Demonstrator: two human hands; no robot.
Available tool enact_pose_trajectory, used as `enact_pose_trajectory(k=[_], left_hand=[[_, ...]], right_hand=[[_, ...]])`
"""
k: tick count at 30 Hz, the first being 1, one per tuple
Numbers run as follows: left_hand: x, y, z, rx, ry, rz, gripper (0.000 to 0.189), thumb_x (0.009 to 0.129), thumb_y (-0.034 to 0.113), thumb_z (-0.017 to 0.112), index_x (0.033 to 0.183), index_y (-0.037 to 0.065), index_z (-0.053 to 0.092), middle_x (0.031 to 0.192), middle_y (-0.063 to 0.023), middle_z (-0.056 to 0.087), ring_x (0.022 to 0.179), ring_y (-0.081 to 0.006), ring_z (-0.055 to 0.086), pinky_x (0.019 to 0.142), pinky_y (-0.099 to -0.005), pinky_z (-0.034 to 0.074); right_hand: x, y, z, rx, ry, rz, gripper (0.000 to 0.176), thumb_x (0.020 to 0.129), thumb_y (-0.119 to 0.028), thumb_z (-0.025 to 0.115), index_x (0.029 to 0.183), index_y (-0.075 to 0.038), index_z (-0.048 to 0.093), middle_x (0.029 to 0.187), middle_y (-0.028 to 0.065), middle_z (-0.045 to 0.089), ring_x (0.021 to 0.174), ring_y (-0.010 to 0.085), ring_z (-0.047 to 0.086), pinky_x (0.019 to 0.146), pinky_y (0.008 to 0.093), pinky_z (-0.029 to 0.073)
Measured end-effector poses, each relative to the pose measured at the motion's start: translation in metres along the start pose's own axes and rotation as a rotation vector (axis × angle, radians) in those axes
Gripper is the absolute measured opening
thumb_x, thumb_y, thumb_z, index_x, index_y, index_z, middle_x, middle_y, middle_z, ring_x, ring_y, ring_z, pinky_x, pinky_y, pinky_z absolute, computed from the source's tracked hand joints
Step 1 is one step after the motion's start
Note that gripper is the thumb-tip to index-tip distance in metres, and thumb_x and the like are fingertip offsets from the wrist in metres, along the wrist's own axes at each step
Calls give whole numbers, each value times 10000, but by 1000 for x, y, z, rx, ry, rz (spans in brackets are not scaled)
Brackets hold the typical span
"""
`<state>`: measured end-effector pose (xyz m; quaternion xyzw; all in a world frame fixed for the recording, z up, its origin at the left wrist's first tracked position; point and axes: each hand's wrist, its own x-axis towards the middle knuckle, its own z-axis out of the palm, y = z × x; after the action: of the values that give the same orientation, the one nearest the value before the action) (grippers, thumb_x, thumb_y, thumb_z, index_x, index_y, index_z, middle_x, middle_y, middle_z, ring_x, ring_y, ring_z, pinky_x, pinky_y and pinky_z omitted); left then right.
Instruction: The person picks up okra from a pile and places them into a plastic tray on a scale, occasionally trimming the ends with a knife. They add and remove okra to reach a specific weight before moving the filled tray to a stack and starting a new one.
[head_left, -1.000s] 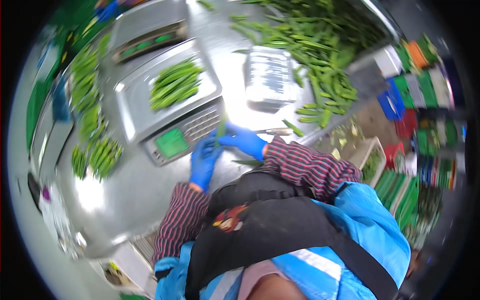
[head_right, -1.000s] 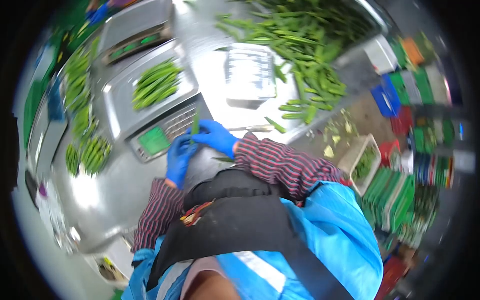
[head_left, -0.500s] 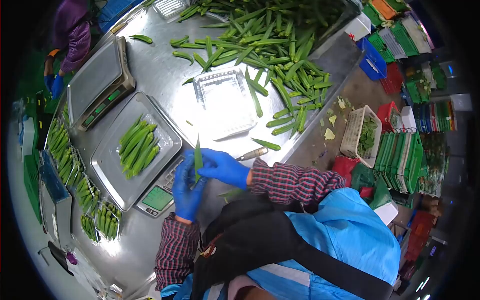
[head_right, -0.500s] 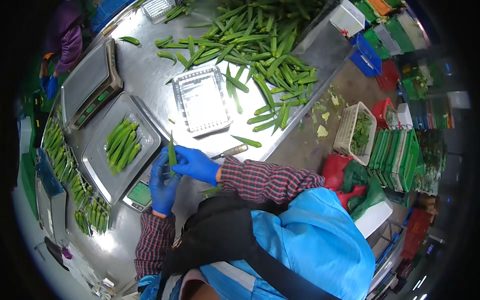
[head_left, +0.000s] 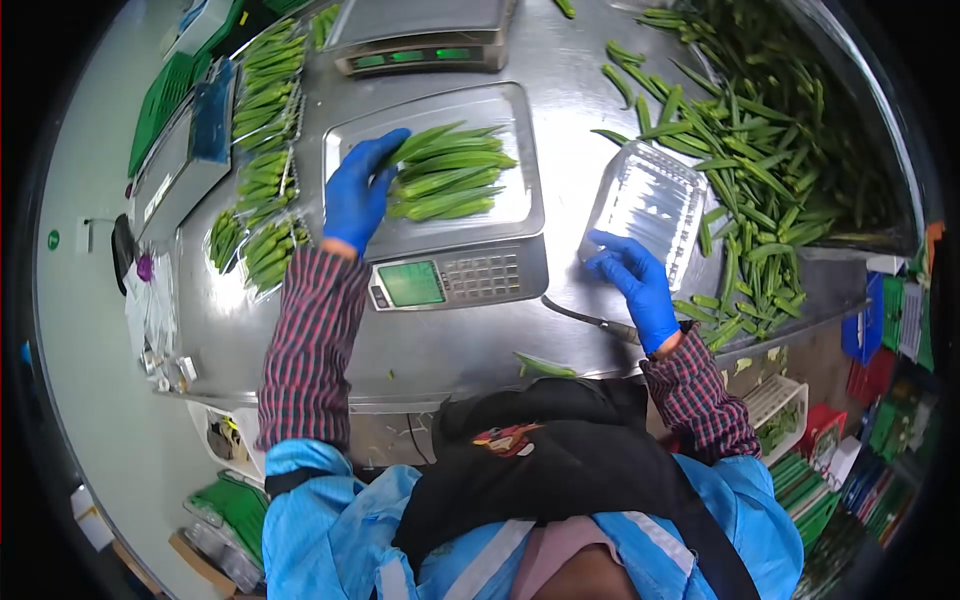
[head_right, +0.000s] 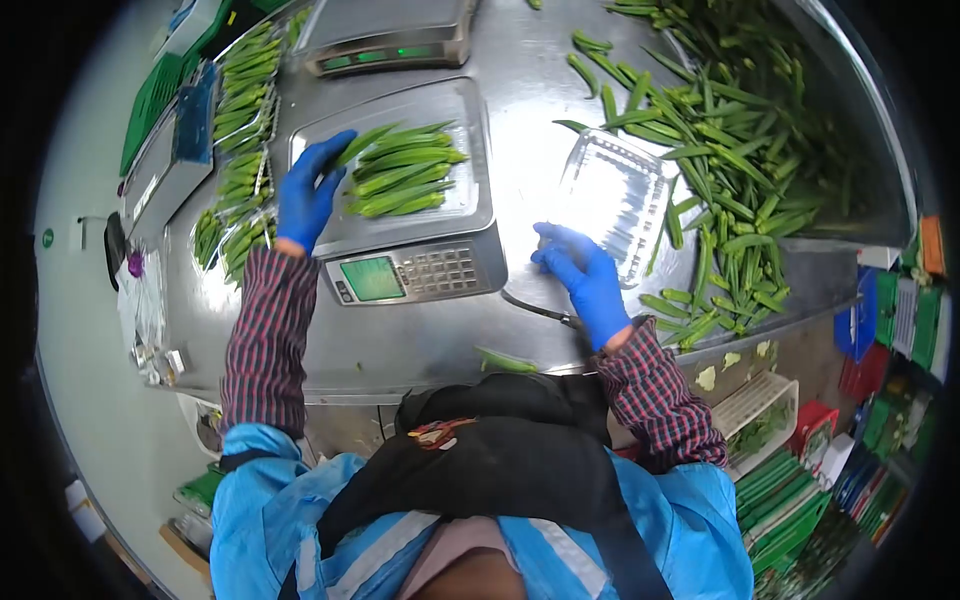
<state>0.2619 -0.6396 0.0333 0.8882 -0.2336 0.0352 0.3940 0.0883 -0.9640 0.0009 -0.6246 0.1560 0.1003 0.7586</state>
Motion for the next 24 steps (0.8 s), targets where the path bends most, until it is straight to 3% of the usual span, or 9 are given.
enact_pose_trajectory(k=[3,6,8,12,16,19,20,24], left_hand=[[13,-42,16,-35,-71,-1,458,809,-81,551,1221,111,603,1070,-131,625,1016,-270,613,914,-341,473],[20,-59,31,-35,-177,123,491,807,-81,553,1243,141,588,1126,-131,605,1065,-276,589,965,-352,450],[21,-61,32,-104,-76,179,525,805,-85,552,1271,156,565,1199,-126,570,1136,-281,547,1020,-356,416],[18,-69,7,-194,-184,171,543,804,-96,544,1292,142,543,1248,-113,542,1200,-260,502,1062,-347,375],[-3,-74,-20,-203,-87,133,511,810,-78,553,1276,131,558,1232,-94,564,1183,-248,522,1051,-330,373],[-20,-87,-41,-248,-31,52,451,836,-52,557,1249,126,585,1193,-69,595,1161,-220,537,1045,-320,369],[-25,-86,-48,-228,-5,25,436,844,-47,556,1242,126,593,1184,-62,601,1155,-210,539,1042,-318,369],[-41,-96,-63,-218,14,5,406,851,-36,567,1218,133,613,1187,-50,600,1143,-184,541,1028,-308,379]], right_hand=[[-3,7,21,-109,-129,-62,310,933,-91,545,1234,-25,570,946,62,649,862,125,595,829,266,485],[-13,8,41,-147,-171,-68,314,923,-63,554,1235,-41,575,945,59,650,862,118,598,813,253,497],[-20,9,51,-153,-133,-33,317,916,-42,560,1232,-53,583,946,57,644,872,115,603,817,254,513],[-30,9,64,-177,-83,-29,313,916,-51,565,1228,-53,585,960,57,629,894,117,604,864,284,522],[-32,13,71,-156,-41,-43,296,921,-93,565,1210,-37,594,941,45,630,893,112,595,861,275,506],[-29,6,79,-276,-24,-156,266,908,-53,578,1164,13,607,1015,76,653,894,127,604,801,262,479],[-27,1,83,-288,-24,-156,284,910,-55,553,1185,-7,605,963,57,658,901,111,604,846,260,480],[-15,-10,89,-287,-31,-239,275,909,-31,552,1177,-7,609,1062,70,663,922,131,621,850,270,487]])
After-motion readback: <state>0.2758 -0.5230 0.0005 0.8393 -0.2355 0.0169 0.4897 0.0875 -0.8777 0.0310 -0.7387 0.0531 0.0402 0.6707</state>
